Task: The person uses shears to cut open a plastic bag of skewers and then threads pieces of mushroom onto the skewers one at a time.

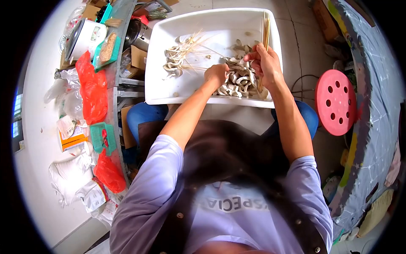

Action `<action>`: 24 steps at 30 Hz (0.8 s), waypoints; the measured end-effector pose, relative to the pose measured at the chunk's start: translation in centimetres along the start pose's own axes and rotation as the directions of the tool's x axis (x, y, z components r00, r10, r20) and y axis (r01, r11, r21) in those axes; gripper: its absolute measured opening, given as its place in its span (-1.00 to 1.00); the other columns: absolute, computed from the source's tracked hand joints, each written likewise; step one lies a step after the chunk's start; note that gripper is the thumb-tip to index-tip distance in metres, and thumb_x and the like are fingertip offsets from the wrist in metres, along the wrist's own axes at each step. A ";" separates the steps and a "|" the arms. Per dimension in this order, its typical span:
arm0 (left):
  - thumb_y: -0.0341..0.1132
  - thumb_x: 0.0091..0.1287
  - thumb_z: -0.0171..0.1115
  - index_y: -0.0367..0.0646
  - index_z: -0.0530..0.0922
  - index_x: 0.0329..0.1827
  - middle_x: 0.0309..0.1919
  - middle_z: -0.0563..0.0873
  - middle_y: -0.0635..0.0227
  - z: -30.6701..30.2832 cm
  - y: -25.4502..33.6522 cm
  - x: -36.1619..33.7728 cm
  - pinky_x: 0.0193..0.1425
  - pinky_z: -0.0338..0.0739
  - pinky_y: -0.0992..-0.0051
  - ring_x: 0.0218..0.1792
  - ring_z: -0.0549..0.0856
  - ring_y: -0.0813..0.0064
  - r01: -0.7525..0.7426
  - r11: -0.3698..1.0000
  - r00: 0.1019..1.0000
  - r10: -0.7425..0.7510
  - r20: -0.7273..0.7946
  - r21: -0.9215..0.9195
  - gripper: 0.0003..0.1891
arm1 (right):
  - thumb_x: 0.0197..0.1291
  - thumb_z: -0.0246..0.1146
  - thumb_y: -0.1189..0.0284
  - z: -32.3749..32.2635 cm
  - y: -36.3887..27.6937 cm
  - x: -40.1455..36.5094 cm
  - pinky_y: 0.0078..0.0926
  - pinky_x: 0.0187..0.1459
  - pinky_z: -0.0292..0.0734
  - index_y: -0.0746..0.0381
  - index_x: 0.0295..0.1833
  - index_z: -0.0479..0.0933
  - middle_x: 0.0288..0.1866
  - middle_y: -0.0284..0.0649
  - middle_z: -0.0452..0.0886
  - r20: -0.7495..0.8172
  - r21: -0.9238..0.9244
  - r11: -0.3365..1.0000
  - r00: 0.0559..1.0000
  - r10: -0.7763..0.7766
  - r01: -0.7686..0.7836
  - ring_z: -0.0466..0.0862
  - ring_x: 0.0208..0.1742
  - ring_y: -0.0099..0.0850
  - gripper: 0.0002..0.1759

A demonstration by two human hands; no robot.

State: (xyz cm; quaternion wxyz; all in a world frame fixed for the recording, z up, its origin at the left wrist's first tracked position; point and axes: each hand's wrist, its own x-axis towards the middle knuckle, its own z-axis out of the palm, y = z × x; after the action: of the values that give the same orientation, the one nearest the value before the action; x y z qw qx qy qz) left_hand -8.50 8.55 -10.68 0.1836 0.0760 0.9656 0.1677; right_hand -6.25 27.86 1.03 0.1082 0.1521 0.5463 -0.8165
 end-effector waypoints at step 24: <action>-0.29 0.18 0.22 -0.16 0.64 -0.16 -0.08 0.68 0.03 2.3 -0.6 2.7 0.08 0.56 0.23 -0.02 0.65 0.00 0.194 0.975 0.981 -0.192 0.030 -0.108 -0.78 | 0.43 -0.02 0.25 -0.2 0.8 -0.8 -0.72 -0.72 0.01 0.23 -0.12 0.37 -0.46 -0.15 0.58 0.083 -0.059 0.997 0.996 0.045 -0.040 0.21 -0.72 -0.68 -0.75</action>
State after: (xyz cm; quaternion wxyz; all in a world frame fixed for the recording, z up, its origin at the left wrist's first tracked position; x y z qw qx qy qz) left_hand -10.16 9.26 -13.81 0.2121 -0.0267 0.9559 0.2014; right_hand -5.27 27.76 0.59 0.1527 0.1261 0.5609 -0.8038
